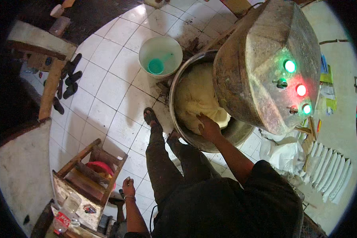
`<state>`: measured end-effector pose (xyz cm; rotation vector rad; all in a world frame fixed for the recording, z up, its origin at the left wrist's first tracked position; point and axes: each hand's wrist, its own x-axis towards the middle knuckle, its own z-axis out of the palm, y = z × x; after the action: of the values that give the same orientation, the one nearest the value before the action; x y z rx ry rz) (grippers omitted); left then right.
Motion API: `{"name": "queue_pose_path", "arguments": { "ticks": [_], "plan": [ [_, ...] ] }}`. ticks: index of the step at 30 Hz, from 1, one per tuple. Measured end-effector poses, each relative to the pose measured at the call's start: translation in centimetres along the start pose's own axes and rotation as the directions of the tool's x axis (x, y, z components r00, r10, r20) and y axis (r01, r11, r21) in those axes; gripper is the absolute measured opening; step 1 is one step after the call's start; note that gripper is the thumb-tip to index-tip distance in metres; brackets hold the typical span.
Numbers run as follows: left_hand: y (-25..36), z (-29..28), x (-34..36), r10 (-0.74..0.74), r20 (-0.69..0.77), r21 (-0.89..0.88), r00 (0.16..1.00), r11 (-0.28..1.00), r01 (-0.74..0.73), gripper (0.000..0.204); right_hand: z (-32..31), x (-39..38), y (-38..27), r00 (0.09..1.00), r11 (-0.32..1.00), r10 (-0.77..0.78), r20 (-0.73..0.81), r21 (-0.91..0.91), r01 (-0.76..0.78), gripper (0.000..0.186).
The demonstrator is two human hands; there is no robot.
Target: The person shapes dough into donut rings on a table, then moves to a large industrial dough mixer, adding water from a bucket and checking the dough consistency by hand, before moving containers of prepared donuts.
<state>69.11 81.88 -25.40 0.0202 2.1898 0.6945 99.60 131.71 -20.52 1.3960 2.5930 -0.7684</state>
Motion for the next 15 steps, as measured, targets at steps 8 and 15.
{"name": "queue_pose_path", "arguments": {
  "ticks": [8, 15],
  "plan": [
    [8.8, 0.4, 3.1, 0.084, 0.122, 0.225, 0.989, 0.968, -0.11, 0.038, -4.9, 9.5, -12.1, 0.961, 0.826, 0.212, -0.176, 0.558, -0.081, 0.025],
    [19.7, -1.6, 12.8, -0.047, 0.272, 0.46, 0.961, 0.884, -0.087, 0.045, 0.6, 32.3, -17.0, 0.877, 0.552, 0.48, 0.011, 0.774, -0.311, 0.025]
  ]
}}
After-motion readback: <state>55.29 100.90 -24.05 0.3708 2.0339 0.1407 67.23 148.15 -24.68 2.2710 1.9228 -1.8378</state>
